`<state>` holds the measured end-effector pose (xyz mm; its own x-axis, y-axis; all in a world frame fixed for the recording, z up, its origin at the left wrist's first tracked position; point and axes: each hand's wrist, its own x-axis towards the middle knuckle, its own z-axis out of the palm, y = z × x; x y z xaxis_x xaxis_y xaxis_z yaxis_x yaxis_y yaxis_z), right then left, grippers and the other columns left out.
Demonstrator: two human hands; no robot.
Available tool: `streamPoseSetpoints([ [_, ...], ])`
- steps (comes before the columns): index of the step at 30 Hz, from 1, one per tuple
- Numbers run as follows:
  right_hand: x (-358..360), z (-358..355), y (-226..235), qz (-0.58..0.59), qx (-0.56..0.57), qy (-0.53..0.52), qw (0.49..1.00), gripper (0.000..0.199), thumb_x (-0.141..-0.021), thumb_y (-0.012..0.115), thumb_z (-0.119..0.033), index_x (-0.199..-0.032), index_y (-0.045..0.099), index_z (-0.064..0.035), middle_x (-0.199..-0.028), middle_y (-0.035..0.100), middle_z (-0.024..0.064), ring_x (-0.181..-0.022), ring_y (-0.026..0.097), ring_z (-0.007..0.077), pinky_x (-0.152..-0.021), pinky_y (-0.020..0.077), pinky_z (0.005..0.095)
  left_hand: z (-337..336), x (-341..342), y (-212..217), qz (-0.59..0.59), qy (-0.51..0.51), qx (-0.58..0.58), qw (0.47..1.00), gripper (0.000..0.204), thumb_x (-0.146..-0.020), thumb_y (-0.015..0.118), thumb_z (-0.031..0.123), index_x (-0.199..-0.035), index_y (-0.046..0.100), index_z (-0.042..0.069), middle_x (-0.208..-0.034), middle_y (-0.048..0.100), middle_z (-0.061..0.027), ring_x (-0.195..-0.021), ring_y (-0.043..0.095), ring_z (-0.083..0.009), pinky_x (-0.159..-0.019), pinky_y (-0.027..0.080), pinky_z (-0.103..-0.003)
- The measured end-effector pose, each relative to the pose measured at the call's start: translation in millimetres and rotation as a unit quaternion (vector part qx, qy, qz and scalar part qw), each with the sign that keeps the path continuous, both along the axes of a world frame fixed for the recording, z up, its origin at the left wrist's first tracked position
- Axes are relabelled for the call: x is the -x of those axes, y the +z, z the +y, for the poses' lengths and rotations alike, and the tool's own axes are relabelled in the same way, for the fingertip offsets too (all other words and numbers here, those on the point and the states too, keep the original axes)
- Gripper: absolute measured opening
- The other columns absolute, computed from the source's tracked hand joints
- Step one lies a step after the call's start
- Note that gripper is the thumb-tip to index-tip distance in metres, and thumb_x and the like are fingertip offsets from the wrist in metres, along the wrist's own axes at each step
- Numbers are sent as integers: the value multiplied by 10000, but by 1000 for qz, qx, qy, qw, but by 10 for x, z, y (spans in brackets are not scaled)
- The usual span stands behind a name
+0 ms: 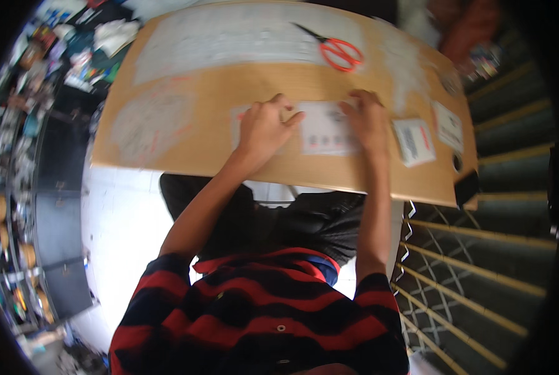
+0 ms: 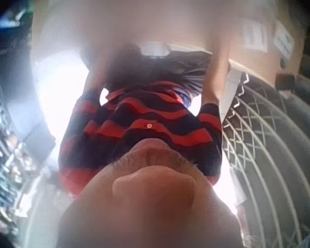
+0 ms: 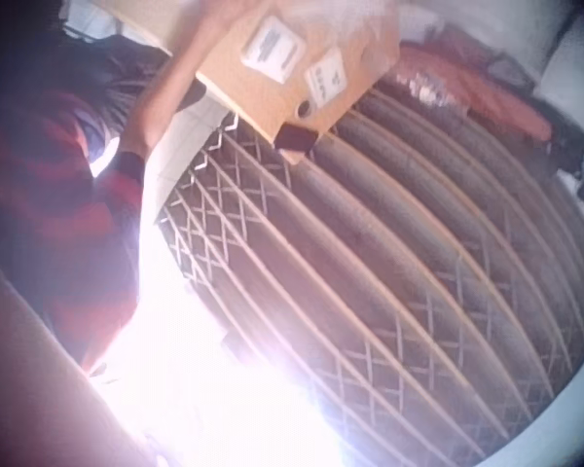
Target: The person uses red-handled scissors to cut a large sheet of translucent paper with printed text and graphics into smaller rectangular pieces. After cutting, the person arranges the cut pieces on the table, stacking them into neat piles.
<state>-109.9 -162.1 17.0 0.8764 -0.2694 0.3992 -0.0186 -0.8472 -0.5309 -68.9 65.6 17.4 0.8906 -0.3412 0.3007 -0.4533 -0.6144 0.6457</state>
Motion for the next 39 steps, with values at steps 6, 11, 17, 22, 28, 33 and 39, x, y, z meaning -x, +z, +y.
streamPoseSetpoints([
  [6, 92, -69, -124, -39, 2, -60, 997, 290, -864, 721, -223, -1071, 666, -27, -1017, 600, 217, -936, 629, 368, -812, 494, 442, 1275, -503, 6, -99, 146, 3, 984, 273, -836, 716, 291, -965, 702, 50, -857, 699, -141, -781, 670, -277, -742, 509, -393],
  [11, 49, 17, -124, -47, -18, -90, 995, 258, -870, 718, -217, -1042, 676, -30, -968, 588, 162, -776, 598, 258, -692, 491, 381, 2217, -890, -183, -143, 184, -242, 942, 624, -737, 775, 442, -1209, 648, 56, -1227, 628, -149, -1146, 553, -345, -943, 441, -479],
  [17, 52, 121, -47, -77, -5, -82, 994, 211, -879, 705, -188, -1021, 684, -32, -934, 576, 127, -620, 507, 178, -596, 456, 320, 2151, -852, -40, -6, 161, -254, 954, 681, -692, 805, 439, -1269, 625, 126, -1224, 602, -130, -1189, 507, -345, -977, 391, -563],
  [22, 125, 305, 59, -93, -5, -57, 994, 177, -876, 706, -160, -1000, 690, -35, -905, 575, 106, -570, 469, 156, -556, 425, 308, 2033, -919, 76, 58, 174, -257, 949, 443, -708, 810, 333, -1121, 711, 208, -1164, 614, -108, -1166, 516, -342, -958, 379, -591],
  [28, 215, 561, 147, -88, -29, -39, 995, 164, -890, 694, -148, -1001, 689, -27, -885, 568, 85, -552, 443, 117, -549, 398, 290, 1925, -920, 156, 65, 159, -282, 944, 347, -725, 791, 236, -1052, 730, 139, -1222, 621, -76, -1180, 496, -328, -918, 359, -592],
  [33, 230, 733, 184, -90, -78, -12, 993, 149, -878, 700, -123, -987, 687, -22, -873, 561, 83, -544, 422, 114, -527, 393, 288, 2169, -1241, -65, -32, 6, -203, 979, 421, -728, 791, 214, -1136, 705, 153, -1266, 621, -78, -1228, 502, -300, -1000, 387, -494],
  [39, 269, 807, 81, -86, -91, 20, 992, 130, -879, 692, -108, -973, 680, -18, -868, 558, 86, -542, 418, 113, -513, 384, 286, 2145, -1296, -96, -45, -52, -196, 978, 420, -713, 796, 132, -1123, 711, 105, -1227, 639, -91, -1167, 554, -293, -1026, 408, -377],
])
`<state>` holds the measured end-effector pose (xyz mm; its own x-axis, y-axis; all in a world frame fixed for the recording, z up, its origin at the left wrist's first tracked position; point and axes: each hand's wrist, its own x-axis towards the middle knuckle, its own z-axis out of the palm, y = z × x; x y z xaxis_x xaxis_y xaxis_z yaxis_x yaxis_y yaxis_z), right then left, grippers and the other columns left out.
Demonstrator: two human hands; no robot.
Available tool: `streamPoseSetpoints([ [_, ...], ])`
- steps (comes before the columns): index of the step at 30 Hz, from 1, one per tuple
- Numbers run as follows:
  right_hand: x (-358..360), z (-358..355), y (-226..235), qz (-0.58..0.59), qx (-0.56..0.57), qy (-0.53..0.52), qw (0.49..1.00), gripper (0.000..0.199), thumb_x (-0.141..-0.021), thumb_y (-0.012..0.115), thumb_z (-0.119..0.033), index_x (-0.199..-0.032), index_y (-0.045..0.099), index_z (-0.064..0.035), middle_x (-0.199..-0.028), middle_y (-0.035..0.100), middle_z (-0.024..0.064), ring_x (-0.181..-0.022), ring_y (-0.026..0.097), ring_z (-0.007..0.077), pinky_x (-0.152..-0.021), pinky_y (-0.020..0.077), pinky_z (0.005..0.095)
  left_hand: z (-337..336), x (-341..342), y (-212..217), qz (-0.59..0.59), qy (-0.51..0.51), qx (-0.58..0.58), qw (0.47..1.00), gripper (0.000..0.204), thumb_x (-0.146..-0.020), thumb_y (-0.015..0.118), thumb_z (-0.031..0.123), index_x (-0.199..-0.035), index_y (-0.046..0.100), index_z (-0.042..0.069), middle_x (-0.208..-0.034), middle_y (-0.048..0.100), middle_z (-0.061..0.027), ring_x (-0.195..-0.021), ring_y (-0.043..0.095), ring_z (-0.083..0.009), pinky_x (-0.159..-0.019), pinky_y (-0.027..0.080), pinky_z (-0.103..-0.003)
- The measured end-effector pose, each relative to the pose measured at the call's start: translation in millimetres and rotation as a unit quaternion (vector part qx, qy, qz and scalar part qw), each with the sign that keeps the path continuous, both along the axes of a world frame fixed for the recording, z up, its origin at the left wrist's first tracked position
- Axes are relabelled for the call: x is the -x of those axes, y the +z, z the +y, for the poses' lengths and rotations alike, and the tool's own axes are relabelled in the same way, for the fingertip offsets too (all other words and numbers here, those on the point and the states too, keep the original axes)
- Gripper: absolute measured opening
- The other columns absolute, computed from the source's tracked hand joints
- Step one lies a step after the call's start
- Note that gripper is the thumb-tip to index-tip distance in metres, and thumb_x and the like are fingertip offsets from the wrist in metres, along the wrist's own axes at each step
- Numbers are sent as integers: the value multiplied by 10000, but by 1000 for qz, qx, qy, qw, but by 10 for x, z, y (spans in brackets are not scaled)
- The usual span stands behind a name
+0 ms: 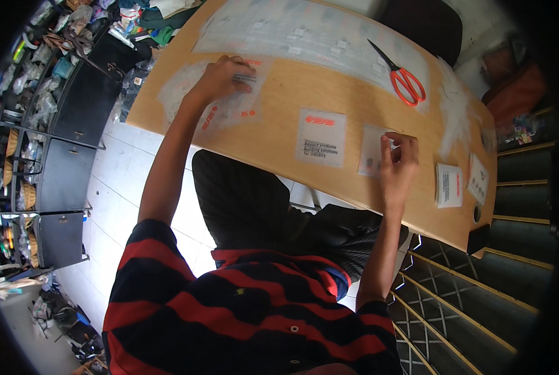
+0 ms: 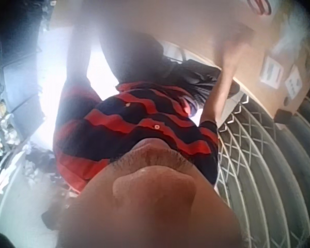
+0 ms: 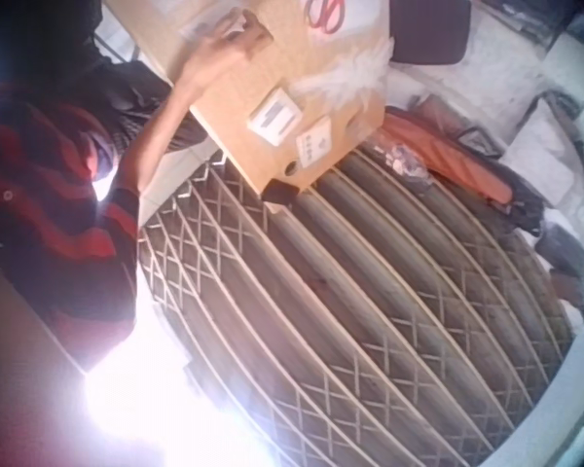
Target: The person uses red-handled scissors to cut a large sheet of translucent paper with printed text and graphics into smaller rectangular pieces. After cutting, the person arranges the cut pieces on the table, stacking them into neat piles.
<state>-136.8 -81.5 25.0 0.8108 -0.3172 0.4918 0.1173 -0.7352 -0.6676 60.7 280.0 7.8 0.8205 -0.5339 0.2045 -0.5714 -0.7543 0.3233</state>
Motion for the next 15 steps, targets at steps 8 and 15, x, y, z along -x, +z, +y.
streamPoseSetpoints([
  [8, -99, 487, 8, 74, -214, 139, 964, 135, -905, 682, -134, -946, 671, -5, -842, 619, 48, -601, 500, 94, -527, 392, 259, -243, 331, 173, -139, -2, 100, 985, 342, -720, 793, 170, -1045, 726, 89, -967, 690, -57, -917, 603, -279, -868, 445, -409],
  [15, -228, 918, 114, 164, -427, 232, 858, 208, -949, 633, -184, -896, 651, 15, -794, 628, 18, -690, 514, 59, -634, 417, 228, -934, 1530, 376, -164, -86, 116, 976, 413, -722, 801, 139, -1120, 698, 101, -1046, 652, -29, -985, 550, -270, -914, 402, -409],
])
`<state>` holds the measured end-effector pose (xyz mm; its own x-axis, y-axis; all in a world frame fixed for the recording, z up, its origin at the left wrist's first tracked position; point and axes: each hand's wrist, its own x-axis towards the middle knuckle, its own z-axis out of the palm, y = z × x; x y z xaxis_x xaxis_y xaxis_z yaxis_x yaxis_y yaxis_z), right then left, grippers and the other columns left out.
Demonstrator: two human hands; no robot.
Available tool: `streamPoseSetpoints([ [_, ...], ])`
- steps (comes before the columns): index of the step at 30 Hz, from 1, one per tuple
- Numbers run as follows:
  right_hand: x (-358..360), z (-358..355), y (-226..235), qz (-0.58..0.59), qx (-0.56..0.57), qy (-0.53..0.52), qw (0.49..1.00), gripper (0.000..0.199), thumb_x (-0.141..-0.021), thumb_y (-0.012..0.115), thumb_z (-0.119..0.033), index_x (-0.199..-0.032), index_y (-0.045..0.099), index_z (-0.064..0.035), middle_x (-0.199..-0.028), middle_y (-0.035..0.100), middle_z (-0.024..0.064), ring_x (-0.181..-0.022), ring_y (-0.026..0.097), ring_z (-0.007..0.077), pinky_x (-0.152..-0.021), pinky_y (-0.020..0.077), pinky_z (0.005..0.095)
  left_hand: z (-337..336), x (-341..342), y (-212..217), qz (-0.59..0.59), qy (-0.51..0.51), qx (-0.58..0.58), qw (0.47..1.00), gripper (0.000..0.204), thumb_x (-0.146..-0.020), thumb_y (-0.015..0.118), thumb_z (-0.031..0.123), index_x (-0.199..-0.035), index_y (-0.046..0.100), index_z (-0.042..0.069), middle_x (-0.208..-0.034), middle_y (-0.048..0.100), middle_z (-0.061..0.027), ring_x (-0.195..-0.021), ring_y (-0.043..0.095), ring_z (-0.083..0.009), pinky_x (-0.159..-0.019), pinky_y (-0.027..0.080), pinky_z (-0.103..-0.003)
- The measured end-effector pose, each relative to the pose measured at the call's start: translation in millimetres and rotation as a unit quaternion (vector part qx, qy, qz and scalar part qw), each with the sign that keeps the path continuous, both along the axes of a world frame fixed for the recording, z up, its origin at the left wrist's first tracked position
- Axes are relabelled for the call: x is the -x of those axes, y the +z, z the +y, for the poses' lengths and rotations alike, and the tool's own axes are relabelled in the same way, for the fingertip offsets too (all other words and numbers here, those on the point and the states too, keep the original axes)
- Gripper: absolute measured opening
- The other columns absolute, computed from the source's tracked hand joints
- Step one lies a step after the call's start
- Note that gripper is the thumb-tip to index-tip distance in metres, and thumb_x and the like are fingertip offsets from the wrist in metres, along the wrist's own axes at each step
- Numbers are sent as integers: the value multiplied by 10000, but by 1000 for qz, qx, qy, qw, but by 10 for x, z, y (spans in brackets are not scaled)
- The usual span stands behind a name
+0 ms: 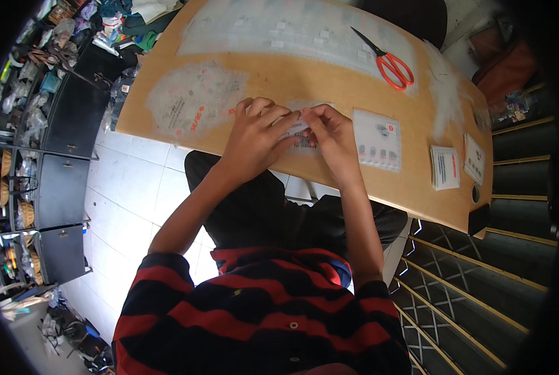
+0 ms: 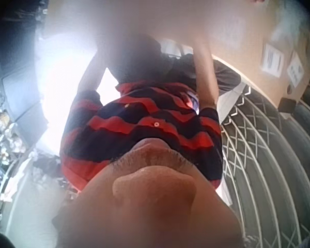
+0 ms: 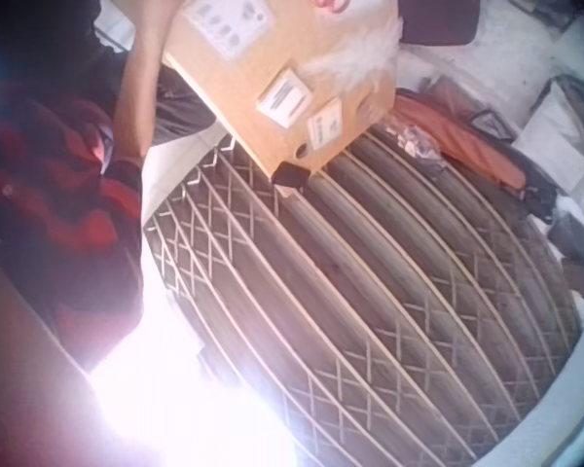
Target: The person uses red-handled scissors to cut a large sheet of translucent paper with printed text and graphics into smaller rectangular pieces. After cutting, the person arranges the cut pieces on the table, stacking them into neat piles.
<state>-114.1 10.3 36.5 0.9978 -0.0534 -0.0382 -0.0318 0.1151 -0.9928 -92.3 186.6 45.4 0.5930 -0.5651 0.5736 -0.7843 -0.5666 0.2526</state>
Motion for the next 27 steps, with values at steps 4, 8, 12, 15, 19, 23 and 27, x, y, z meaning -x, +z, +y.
streamPoseSetpoints([
  [4, 46, -141, -120, -36, 76, -54, 995, 170, -943, 610, -136, -870, 636, 15, -763, 605, 6, -689, 509, 71, -640, 419, 236, 2, 15, -36, 90, 45, 121, 988, 392, -781, 774, 194, -1146, 678, 87, -1056, 641, -28, -972, 551, -227, -887, 415, -390],
  [8, 129, -240, -87, -63, 102, -96, 988, 177, -930, 611, -123, -838, 623, 28, -712, 582, 17, -655, 497, 79, -618, 422, 249, -38, -81, -163, 398, 88, 366, 836, 341, -826, 747, 158, -1134, 668, 34, -1001, 671, -51, -832, 586, -125, -738, 467, -278],
  [12, 144, -322, -135, -43, 258, -105, 959, 194, -889, 648, -130, -798, 625, 39, -726, 610, 103, -599, 545, 157, -605, 453, 309, -139, -264, -327, 485, 17, 387, 784, 218, -832, 738, 142, -991, 700, -3, -811, 682, -58, -752, 598, -73, -666, 473, -242],
  [15, 106, -348, -166, -67, 389, -141, 908, 197, -855, 668, -136, -770, 627, 36, -785, 628, 174, -623, 615, 302, -616, 481, 387, -265, -332, -425, 444, 58, 323, 834, 173, -830, 744, 152, -896, 715, -5, -707, 674, -50, -708, 604, -76, -644, 473, -246],
  [19, 124, -329, -153, -40, 490, -156, 857, 211, -840, 677, -163, -746, 622, 17, -817, 637, 182, -722, 629, 397, -674, 493, 464, -319, -346, -479, 337, 115, 195, 914, 210, -800, 773, 202, -806, 708, 3, -640, 660, -70, -663, 612, -132, -601, 467, -290],
  [23, 118, -268, -224, -43, 568, -154, 808, 235, -836, 689, -202, -725, 619, -7, -806, 636, 166, -753, 631, 395, -741, 481, 497, -279, -349, -539, 149, 145, 77, 975, 271, -747, 799, 282, -784, 681, 40, -665, 638, -76, -689, 583, -254, -663, 429, -417],
  [27, 135, -284, -209, -40, 585, -159, 794, 281, -846, 693, -245, -704, 609, -17, -782, 638, 147, -748, 625, 384, -769, 457, 512, -200, -287, -460, 141, 186, 35, 972, 368, -748, 785, 341, -961, 639, 80, -934, 644, -79, -902, 552, -304, -763, 373, -469],
])
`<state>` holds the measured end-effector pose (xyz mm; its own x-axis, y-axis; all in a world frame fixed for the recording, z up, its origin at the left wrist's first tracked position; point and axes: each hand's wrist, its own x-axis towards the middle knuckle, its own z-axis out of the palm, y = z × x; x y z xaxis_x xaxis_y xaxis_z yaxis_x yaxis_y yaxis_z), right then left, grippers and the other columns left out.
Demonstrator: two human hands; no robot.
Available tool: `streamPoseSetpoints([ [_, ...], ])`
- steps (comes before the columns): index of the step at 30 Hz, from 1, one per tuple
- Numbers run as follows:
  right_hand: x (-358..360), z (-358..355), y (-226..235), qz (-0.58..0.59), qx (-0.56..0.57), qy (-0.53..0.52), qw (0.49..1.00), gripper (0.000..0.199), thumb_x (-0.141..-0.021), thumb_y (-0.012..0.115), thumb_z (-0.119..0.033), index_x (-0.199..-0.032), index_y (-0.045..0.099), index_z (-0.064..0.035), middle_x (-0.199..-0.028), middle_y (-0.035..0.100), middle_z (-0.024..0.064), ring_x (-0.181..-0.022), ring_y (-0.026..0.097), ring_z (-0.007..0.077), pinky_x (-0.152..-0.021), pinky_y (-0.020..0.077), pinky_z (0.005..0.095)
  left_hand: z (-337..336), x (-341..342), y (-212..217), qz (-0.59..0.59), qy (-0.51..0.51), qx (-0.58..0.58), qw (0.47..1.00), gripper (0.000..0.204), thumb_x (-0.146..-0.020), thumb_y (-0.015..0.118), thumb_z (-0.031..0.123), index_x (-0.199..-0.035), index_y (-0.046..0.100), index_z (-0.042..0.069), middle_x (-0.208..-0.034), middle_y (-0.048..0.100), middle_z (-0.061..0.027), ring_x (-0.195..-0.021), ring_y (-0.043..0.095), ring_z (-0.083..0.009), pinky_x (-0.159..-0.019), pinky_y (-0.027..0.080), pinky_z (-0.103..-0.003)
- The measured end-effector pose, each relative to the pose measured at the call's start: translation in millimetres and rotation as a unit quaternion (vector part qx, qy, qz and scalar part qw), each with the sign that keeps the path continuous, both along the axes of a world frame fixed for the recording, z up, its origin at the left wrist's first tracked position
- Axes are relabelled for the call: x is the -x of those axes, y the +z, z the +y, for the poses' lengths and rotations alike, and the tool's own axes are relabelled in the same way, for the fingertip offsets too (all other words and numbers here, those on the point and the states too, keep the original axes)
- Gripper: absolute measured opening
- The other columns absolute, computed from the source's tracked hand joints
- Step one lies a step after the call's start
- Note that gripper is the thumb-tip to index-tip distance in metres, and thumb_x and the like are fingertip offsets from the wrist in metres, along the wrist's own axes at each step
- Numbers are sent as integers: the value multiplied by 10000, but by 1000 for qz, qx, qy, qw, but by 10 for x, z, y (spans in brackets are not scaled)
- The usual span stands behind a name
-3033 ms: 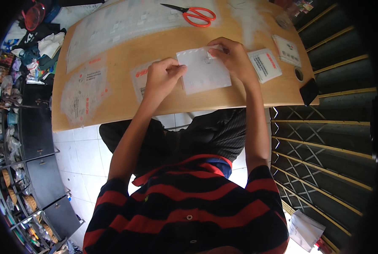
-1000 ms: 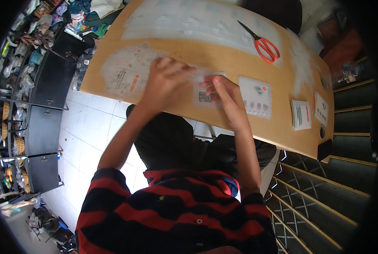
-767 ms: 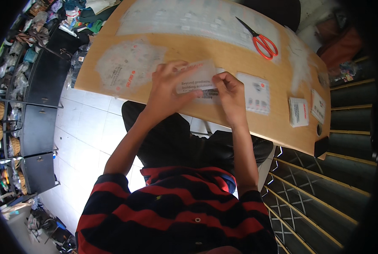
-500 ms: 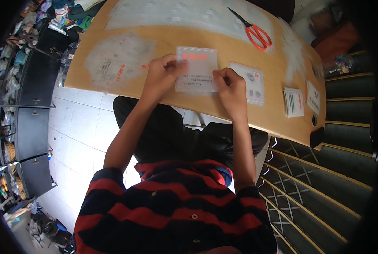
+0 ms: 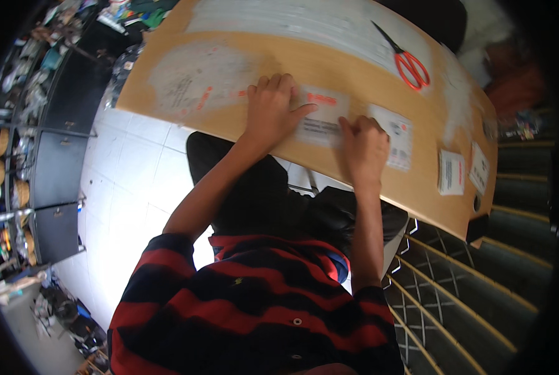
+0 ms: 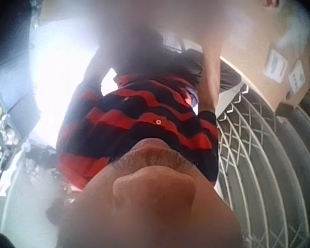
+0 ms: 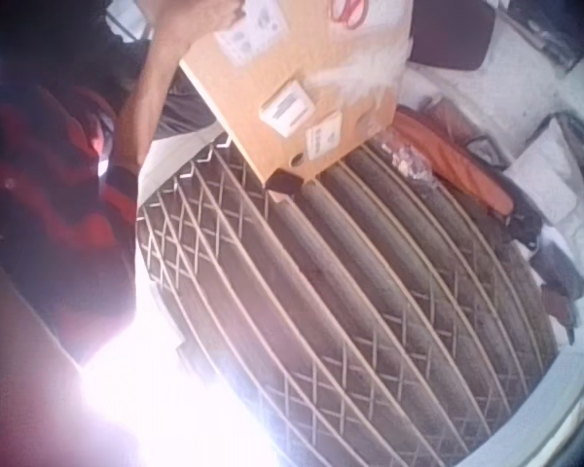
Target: The person uses red-handled scissors to cut a large sheet of translucent paper with printed text and graphics into smaller rectangular pieces. After cutting, the person arranges the cut pieces on the table, stacking them into neat piles.
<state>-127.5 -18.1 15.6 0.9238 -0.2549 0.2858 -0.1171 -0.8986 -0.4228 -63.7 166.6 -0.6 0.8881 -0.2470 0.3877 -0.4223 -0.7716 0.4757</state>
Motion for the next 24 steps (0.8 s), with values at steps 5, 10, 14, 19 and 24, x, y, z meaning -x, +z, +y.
streamPoseSetpoints([
  [5, 17, -7, 134, 4, -12, 7, 1000, 326, -843, 723, -241, -681, 576, 1, -699, 600, 133, -658, 602, 340, -663, 451, 443, 690, 119, -17, -54, 109, -49, 991, 568, -749, 786, 384, -1200, 577, 109, -1248, 561, -132, -1125, 502, -337, -939, 351, -490],
  [10, -24, 249, 176, -52, -85, 107, 989, 324, -840, 732, -204, -668, 553, 4, -669, 573, 121, -599, 574, 310, -599, 428, 403, 1705, 247, -187, -64, 225, -130, 964, 762, -737, 793, 460, -1334, 517, 75, -1320, 517, -185, -1243, 445, -379, -1010, 313, -525],
  [14, -90, 604, 142, -56, -116, 173, 977, 315, -852, 718, -203, -666, 549, -13, -662, 561, 100, -589, 550, 297, -628, 403, 403, 1693, 232, -20, 35, 238, -92, 966, 811, -713, 818, 445, -1364, 504, 77, -1264, 539, -190, -1193, 472, -360, -984, 326, -508],
  [19, -61, 907, 145, -22, -138, 219, 966, 310, -859, 708, -207, -664, 544, -31, -659, 550, 81, -583, 530, 292, -645, 377, 398, 1726, 133, 9, 72, 226, -67, 969, 672, -717, 826, 388, -1261, 610, 57, -1146, 595, -148, -1092, 516, -312, -943, 357, -444],
  [24, -16, 1045, 135, 0, -179, 238, 955, 298, -838, 736, -200, -682, 557, -20, -664, 563, 94, -600, 554, 294, -669, 411, 417, 1801, 102, -99, 4, 232, 7, 973, 529, -751, 810, 311, -1186, 656, 53, -911, 651, -113, -906, 590, -256, -868, 418, -393],
])
